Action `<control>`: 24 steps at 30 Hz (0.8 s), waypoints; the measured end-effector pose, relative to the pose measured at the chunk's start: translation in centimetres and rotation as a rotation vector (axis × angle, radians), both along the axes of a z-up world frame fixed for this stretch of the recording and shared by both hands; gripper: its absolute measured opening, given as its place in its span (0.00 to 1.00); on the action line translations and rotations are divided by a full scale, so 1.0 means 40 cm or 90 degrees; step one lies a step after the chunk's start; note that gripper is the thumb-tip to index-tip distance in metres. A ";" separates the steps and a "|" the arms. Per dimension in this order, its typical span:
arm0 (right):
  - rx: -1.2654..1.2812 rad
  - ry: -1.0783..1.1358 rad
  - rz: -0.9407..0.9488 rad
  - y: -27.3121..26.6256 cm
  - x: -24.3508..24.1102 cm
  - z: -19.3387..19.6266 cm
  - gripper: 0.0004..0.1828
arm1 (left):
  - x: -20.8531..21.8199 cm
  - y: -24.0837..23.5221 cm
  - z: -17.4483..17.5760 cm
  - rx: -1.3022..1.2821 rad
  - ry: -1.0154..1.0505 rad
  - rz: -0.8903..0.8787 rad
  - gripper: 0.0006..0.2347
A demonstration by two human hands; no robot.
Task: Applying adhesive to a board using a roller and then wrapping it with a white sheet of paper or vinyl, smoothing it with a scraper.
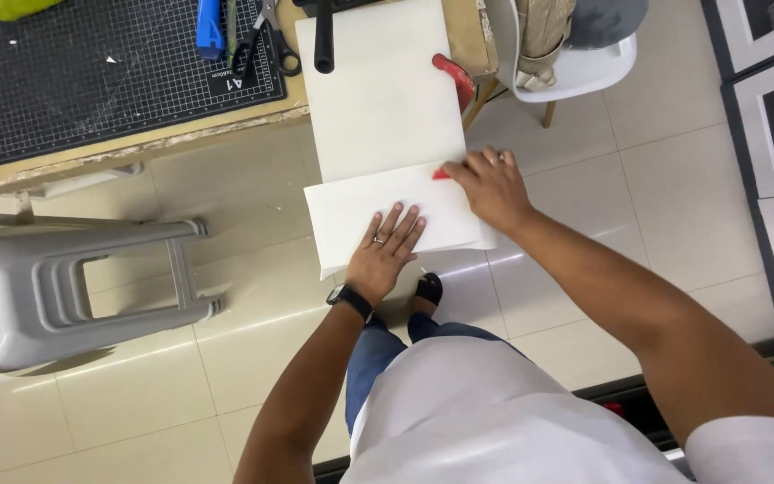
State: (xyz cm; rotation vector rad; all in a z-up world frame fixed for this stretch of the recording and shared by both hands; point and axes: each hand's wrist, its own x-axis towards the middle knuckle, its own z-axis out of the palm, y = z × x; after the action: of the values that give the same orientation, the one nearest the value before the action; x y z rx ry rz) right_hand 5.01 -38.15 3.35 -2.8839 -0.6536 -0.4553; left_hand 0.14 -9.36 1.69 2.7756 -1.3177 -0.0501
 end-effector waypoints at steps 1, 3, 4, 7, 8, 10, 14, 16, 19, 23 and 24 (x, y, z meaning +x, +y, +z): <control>-0.001 0.001 0.001 -0.013 0.012 0.000 0.14 | -0.001 -0.001 -0.002 -0.001 0.001 0.001 0.28; -0.006 0.029 0.036 -0.030 0.042 -0.003 0.15 | -0.006 0.007 -0.008 -0.050 -0.025 0.015 0.28; -0.005 0.031 0.044 -0.032 0.048 0.000 0.15 | -0.021 0.019 -0.011 -0.049 -0.024 0.023 0.28; 0.005 0.077 0.077 -0.049 0.075 0.014 0.16 | -0.023 0.029 -0.022 -0.119 -0.045 0.093 0.29; -0.013 0.102 0.078 -0.051 0.079 0.020 0.16 | -0.018 0.026 -0.027 -0.134 -0.046 0.106 0.30; -0.028 0.144 0.098 -0.034 0.063 0.021 0.16 | -0.048 0.026 -0.031 -0.145 -0.032 0.140 0.31; -0.083 0.168 0.068 0.012 0.083 0.032 0.16 | -0.018 0.012 -0.030 -0.116 0.006 0.144 0.32; -0.089 0.186 0.063 0.058 0.067 0.020 0.16 | -0.036 0.017 -0.027 -0.103 0.024 0.146 0.32; -0.113 0.164 0.065 0.116 0.084 0.012 0.17 | -0.028 0.012 -0.030 -0.099 0.018 0.156 0.33; -0.050 0.208 0.080 0.145 0.097 0.046 0.20 | -0.030 0.023 -0.032 -0.146 0.007 0.153 0.33; -0.007 0.216 0.088 0.144 0.107 0.065 0.22 | -0.022 0.029 -0.029 -0.190 -0.011 0.149 0.33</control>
State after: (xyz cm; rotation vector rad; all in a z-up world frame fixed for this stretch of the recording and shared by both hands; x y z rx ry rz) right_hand 9.29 -32.41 5.96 -2.8010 -0.7855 0.0552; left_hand -0.74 -8.20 0.54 2.6529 -0.9063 0.1692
